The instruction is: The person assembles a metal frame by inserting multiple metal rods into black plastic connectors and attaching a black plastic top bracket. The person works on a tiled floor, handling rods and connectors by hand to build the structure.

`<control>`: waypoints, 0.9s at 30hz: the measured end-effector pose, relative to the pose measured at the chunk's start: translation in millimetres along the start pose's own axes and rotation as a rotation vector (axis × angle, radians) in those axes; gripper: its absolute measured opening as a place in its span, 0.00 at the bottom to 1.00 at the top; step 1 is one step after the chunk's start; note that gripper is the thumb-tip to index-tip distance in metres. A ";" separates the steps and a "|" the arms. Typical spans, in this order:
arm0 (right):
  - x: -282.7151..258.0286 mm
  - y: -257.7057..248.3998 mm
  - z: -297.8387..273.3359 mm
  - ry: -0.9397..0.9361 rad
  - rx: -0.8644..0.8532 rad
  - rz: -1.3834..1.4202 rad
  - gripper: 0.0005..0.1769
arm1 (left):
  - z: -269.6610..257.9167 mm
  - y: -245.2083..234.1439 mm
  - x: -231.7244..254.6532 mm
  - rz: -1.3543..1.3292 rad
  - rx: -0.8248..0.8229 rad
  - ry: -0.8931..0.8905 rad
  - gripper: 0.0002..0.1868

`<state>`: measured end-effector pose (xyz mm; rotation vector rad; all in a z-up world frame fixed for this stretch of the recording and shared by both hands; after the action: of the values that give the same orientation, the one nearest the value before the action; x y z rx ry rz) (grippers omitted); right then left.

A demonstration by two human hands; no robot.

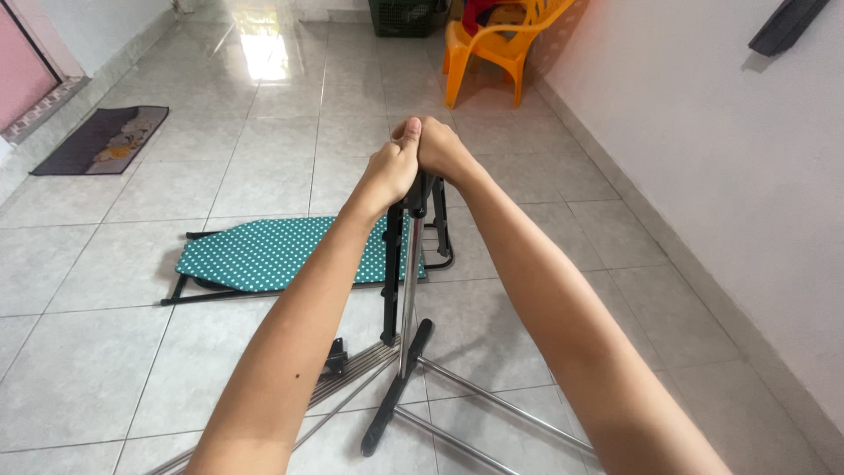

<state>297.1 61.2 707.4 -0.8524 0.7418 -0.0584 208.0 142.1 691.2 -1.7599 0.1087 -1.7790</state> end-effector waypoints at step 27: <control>-25.5 -12.0 -30.2 0.131 -0.029 0.062 0.16 | -27.9 10.6 7.0 0.128 0.194 0.111 0.36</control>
<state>262.2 41.5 717.4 -0.8582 0.8929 -0.0484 186.6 120.1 689.4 -1.4858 0.0883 -1.7323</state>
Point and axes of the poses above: each hand's wrist, its own z-axis towards the middle knuckle, its own y-axis out of the palm, x = y × z, the point moved 3 cm from there along z, towards the middle knuckle, and after that the axes turned 2 degrees about -x, right-handed, at the moved point
